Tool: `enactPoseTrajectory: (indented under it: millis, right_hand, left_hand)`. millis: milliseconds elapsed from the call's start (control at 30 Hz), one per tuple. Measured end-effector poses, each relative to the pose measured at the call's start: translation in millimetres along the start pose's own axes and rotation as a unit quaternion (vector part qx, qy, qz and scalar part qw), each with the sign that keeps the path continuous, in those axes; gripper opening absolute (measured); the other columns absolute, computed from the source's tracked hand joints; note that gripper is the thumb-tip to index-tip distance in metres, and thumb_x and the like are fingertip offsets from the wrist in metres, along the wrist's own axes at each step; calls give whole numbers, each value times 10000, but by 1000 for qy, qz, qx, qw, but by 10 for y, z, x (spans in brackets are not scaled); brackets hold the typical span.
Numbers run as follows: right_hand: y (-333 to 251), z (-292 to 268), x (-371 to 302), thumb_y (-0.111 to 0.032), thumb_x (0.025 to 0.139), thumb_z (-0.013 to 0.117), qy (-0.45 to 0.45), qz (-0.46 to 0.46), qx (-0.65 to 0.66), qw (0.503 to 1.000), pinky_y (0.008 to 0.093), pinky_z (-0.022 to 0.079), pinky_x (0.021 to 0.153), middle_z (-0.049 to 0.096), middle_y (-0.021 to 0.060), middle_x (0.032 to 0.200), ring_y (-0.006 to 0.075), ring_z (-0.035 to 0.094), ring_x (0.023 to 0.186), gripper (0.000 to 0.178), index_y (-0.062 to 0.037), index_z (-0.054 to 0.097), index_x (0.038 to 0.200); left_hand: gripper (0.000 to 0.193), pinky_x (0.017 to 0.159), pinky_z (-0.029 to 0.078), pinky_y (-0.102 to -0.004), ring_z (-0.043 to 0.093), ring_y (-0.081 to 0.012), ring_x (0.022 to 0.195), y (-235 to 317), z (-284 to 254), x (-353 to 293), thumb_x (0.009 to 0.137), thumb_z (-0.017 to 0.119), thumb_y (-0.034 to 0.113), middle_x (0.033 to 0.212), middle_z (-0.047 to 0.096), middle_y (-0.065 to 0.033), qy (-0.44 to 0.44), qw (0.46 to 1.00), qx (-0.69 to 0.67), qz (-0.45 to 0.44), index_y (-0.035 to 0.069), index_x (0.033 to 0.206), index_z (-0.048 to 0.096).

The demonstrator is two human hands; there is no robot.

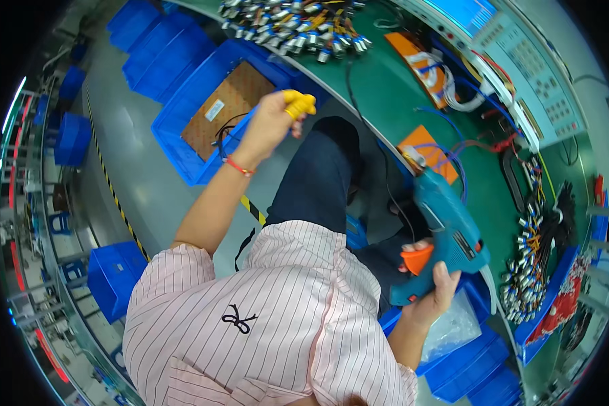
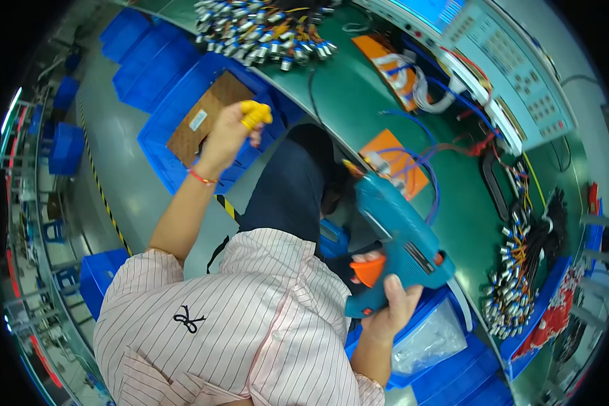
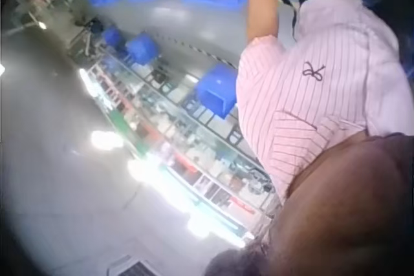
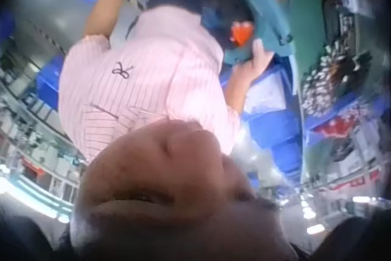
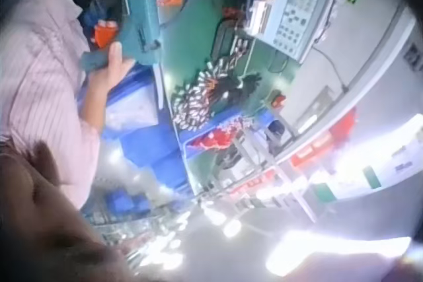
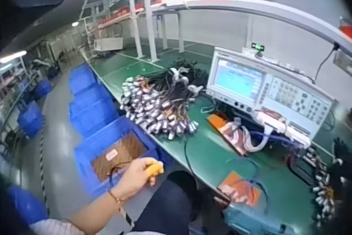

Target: Assemble and test electronic wire harnesses and components at a workstation.

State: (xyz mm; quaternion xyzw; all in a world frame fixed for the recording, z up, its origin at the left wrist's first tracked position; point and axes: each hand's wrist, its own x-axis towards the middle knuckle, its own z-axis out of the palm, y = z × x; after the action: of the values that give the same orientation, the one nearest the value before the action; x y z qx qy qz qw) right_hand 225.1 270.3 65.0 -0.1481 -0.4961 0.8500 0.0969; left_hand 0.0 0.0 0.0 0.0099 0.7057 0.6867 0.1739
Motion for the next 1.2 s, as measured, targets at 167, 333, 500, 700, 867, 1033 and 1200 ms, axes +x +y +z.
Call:
enactPoseTrajectory:
  millis: [167, 333, 500, 700, 867, 1033, 1200]
  right_hand:
    - [6, 767, 295, -149, 877, 536, -56, 49, 10, 997, 351, 578, 698, 594, 232, 1024, 355, 643, 931, 462, 53, 381, 1262]
    - [-88, 1259, 632, -217, 940, 477, -99, 31, 13, 994, 342, 554, 650, 589, 204, 1051, 311, 635, 945, 415, 37, 406, 1261]
    - [-200, 1454, 1010, -275, 956, 475, -94, -7, -12, 995, 340, 544, 665, 609, 181, 1055, 296, 632, 970, 424, 52, 472, 1226]
    - [-265, 1598, 1524, -296, 967, 472, -133, -36, -33, 990, 333, 535, 677, 611, 174, 1087, 286, 624, 1003, 438, 63, 494, 1218]
    - [-295, 1942, 1981, -281, 965, 484, -151, -53, -35, 987, 318, 540, 670, 612, 181, 1109, 290, 618, 1030, 429, 69, 500, 1213]
    - [-308, 2571, 2622, -279, 952, 518, -199, -80, -22, 976, 339, 552, 684, 612, 193, 1110, 311, 619, 1035, 424, 66, 517, 1198]
    - [-165, 3483, 3271, -247, 933, 538, -239, -104, -22, 965, 345, 565, 696, 630, 186, 1099, 274, 646, 964, 376, 50, 557, 1164]
  left_hand:
    - [197, 728, 490, -254, 600, -123, 831, -518, 453, 192, 935, 572, 146, 869, 666, -61, -36, 993, -100, 52, -16, 1025, 641]
    - [235, 793, 461, -249, 596, -105, 850, -513, 694, 352, 940, 593, 203, 920, 671, -62, -130, 976, -166, 57, -17, 992, 656]
    - [190, 819, 489, -261, 615, -118, 852, -44, 405, 106, 942, 593, 169, 902, 662, -59, -243, 957, -147, 59, -13, 961, 645]
    - [143, 795, 474, -276, 573, -142, 860, 721, -473, -167, 912, 623, 125, 877, 574, -62, -214, 935, -137, 246, 8, 894, 542]
    - [143, 890, 487, -306, 590, -158, 944, 1333, -1568, -168, 904, 600, 38, 958, 623, -75, -24, 905, -29, 424, 15, 1043, 578]
    - [199, 535, 390, -185, 483, -47, 596, 1939, -2612, 132, 953, 581, 263, 890, 646, -14, 240, 822, 2, 516, 69, 960, 628]
    - [178, 557, 404, -181, 505, -50, 607, 2425, -3636, 303, 963, 560, 212, 865, 639, -13, 296, 762, -41, 575, 52, 937, 632]
